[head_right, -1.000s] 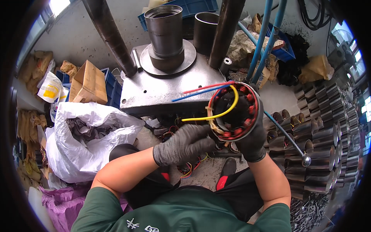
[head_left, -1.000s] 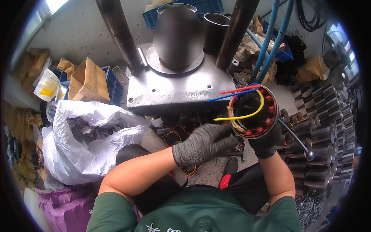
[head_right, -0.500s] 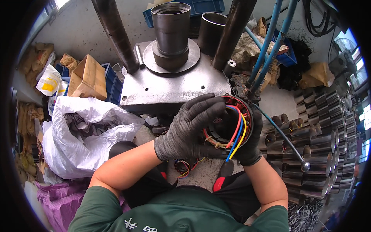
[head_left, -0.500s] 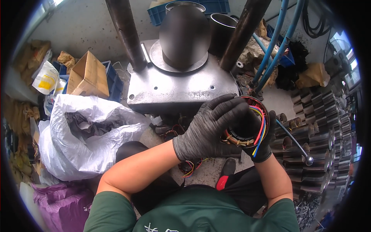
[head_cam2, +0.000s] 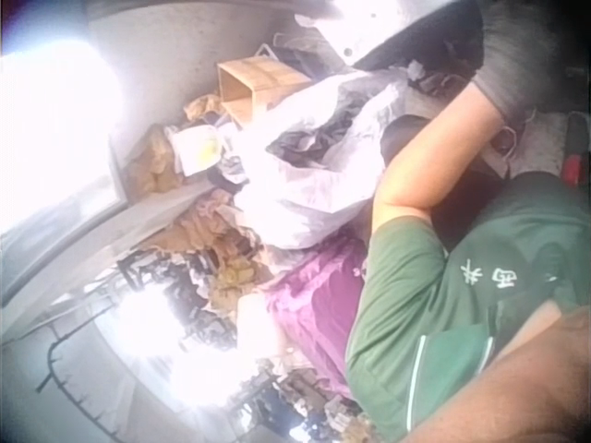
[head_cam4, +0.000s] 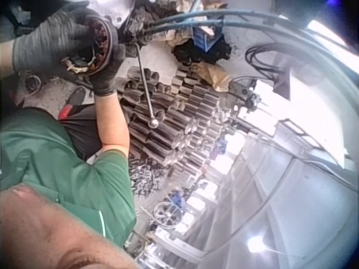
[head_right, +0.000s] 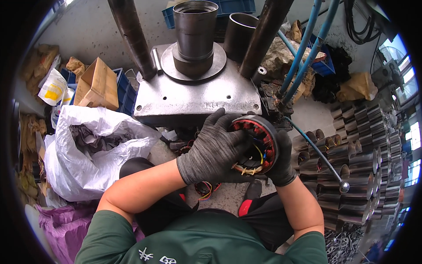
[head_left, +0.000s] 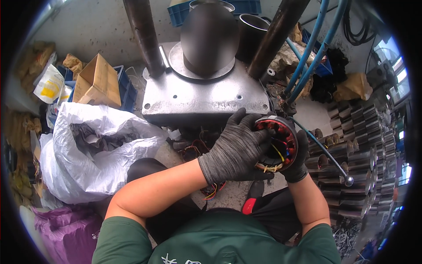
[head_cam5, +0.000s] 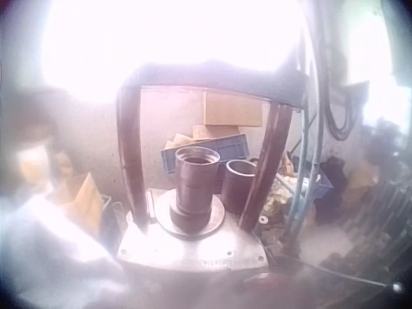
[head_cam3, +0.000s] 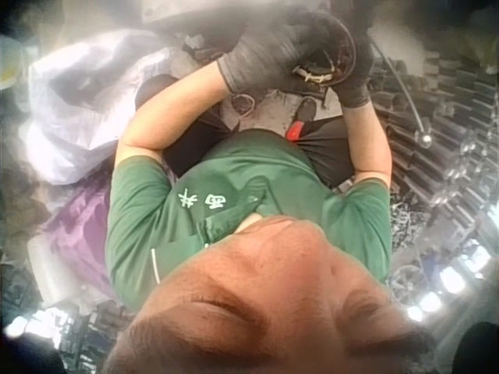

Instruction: The person places a metal cylinder onto a hydraulic press, inserts a wire-coiled motor component into it, and operates a lever to press them together before removing the assembled part.

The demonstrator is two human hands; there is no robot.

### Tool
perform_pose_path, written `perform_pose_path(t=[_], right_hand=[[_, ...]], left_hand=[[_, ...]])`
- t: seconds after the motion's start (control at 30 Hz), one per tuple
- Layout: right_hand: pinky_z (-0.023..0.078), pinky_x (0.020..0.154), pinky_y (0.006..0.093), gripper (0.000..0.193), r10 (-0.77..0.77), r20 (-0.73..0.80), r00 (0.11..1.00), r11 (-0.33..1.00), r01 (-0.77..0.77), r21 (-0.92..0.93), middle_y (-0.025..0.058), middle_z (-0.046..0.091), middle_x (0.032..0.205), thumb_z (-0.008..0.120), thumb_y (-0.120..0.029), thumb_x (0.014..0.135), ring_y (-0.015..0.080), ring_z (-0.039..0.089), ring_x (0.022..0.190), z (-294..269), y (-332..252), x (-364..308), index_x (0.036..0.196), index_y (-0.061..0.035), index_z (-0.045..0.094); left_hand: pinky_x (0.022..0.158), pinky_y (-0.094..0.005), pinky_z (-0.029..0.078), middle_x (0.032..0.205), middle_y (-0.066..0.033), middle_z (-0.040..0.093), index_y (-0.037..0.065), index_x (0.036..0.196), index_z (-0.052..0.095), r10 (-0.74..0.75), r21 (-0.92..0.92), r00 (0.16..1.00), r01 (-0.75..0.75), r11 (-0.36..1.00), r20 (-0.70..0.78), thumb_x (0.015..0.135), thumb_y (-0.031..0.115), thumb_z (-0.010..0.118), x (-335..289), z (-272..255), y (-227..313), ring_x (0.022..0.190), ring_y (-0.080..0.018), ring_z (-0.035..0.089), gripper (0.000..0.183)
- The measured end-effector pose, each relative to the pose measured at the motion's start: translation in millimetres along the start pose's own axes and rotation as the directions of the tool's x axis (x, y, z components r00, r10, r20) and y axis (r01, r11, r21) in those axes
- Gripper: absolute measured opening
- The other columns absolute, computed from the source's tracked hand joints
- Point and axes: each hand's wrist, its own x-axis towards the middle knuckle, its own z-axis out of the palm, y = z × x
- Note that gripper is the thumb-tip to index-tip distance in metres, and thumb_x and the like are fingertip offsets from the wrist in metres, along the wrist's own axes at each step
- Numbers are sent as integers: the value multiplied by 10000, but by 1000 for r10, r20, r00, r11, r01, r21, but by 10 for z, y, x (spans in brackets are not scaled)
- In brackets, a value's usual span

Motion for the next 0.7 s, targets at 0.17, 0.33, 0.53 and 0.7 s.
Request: perform_pose_path(t=[0.17,0.33,0.53,0.7], right_hand=[[466,1158,488,967,-12,24,1000,996,14,-86,214,540,1519,466,-770,948,340,566,1368,3,-17,-27,1569,-31,421],[478,1150,489,940,-16,-11,1000,998,16,53,216,550,1504,476,-754,951,344,575,1357,46,-34,8,1562,-41,432],[481,1150,482,943,27,-91,996,997,-32,-64,197,547,1506,506,-748,941,332,567,1367,67,111,113,1567,-49,424],[433,1181,475,937,27,32,999,986,-21,-166,197,530,1505,450,-735,961,329,536,1387,63,197,156,1592,-46,373]], left_hand=[[1181,-638,287,1308,-101,646,148,1118,757,53,-11,993,-54,998,-104,702,584,808,-41,59,-8,1373,-438,482,604],[1161,-605,336,1322,-103,647,182,1081,767,30,-182,917,-111,977,-398,703,525,842,-118,-195,-45,1331,-429,515,516],[1016,-408,521,1199,-113,651,82,1049,758,-331,-628,902,90,773,-277,804,59,832,5,-4,-131,1175,-276,615,257],[962,-393,556,1160,-116,645,65,995,753,-440,-695,861,154,702,-254,787,66,850,14,61,-101,1102,-267,658,229]])
